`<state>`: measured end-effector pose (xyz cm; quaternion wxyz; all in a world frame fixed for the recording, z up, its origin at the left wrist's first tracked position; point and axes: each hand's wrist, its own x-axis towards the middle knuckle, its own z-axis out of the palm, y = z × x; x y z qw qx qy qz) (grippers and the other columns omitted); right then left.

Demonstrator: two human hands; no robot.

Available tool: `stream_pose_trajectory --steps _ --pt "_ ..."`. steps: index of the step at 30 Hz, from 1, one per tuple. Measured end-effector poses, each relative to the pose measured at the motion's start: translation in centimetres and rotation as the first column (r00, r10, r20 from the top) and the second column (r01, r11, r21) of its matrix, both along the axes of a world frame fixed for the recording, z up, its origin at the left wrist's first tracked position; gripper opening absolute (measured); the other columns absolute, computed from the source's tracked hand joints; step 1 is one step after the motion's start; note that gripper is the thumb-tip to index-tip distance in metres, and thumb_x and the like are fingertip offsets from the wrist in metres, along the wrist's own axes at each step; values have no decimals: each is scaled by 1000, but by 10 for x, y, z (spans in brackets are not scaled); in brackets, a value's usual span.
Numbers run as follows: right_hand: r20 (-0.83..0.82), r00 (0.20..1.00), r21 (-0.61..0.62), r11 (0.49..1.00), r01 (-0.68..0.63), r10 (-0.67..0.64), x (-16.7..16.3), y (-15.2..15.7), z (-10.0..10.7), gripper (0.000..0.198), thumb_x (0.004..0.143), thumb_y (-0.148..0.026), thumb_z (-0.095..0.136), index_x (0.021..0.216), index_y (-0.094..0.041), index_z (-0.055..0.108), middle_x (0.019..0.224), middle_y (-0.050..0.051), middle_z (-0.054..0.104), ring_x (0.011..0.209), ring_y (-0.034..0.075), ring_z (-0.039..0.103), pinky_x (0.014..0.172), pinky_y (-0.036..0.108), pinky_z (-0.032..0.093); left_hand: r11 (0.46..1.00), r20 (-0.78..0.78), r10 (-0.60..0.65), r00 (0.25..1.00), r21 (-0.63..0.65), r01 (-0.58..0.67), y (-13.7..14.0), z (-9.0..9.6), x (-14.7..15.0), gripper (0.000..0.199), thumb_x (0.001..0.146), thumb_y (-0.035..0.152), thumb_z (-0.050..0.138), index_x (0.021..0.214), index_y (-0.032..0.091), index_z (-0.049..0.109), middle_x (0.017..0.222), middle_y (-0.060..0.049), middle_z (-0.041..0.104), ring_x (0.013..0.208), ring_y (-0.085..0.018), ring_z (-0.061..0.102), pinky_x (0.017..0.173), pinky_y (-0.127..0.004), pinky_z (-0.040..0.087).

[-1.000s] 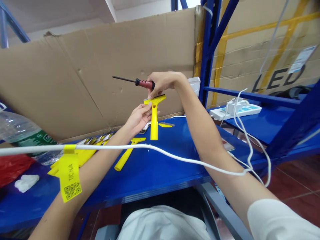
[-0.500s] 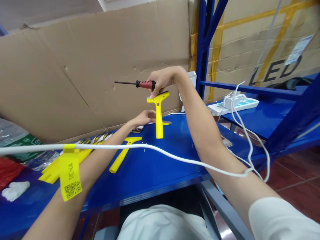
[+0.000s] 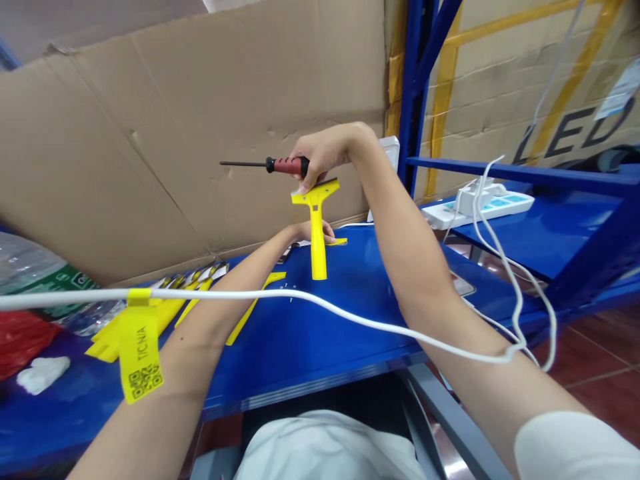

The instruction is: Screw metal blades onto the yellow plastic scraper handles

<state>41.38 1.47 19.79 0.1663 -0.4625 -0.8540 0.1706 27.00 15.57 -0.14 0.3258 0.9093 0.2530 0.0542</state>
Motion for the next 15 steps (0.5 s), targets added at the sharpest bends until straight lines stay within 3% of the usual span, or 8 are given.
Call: stream_pose_trajectory --steps 6,12,15 --pt "-3 1000 -12 1000 21 -21 -1 -4 -1 52 74 -45 108 85 -22 62 81 -2 65 78 16 64 68 25 52 1000 -23 21 1000 1 -21 0 -1 1 37 69 46 100 93 21 85 89 -8 83 78 -22 74 72 -31 58" --pt "25 1000 0 1000 -19 19 5 3 -1 51 82 -47 104 89 -21 61 82 -2 62 78 16 61 70 27 51 1000 -153 -10 988 -15 8 -3 14 -4 49 60 42 104 102 23 86 99 -5 83 87 -23 74 80 -33 58" --pt "39 999 -7 1000 -21 22 4 6 -1 50 84 -45 104 91 -20 62 85 -1 64 81 17 62 72 28 52 999 -214 -32 976 -20 28 -5 20 -4 46 58 41 107 95 23 86 93 -4 81 83 -22 71 80 -34 58"
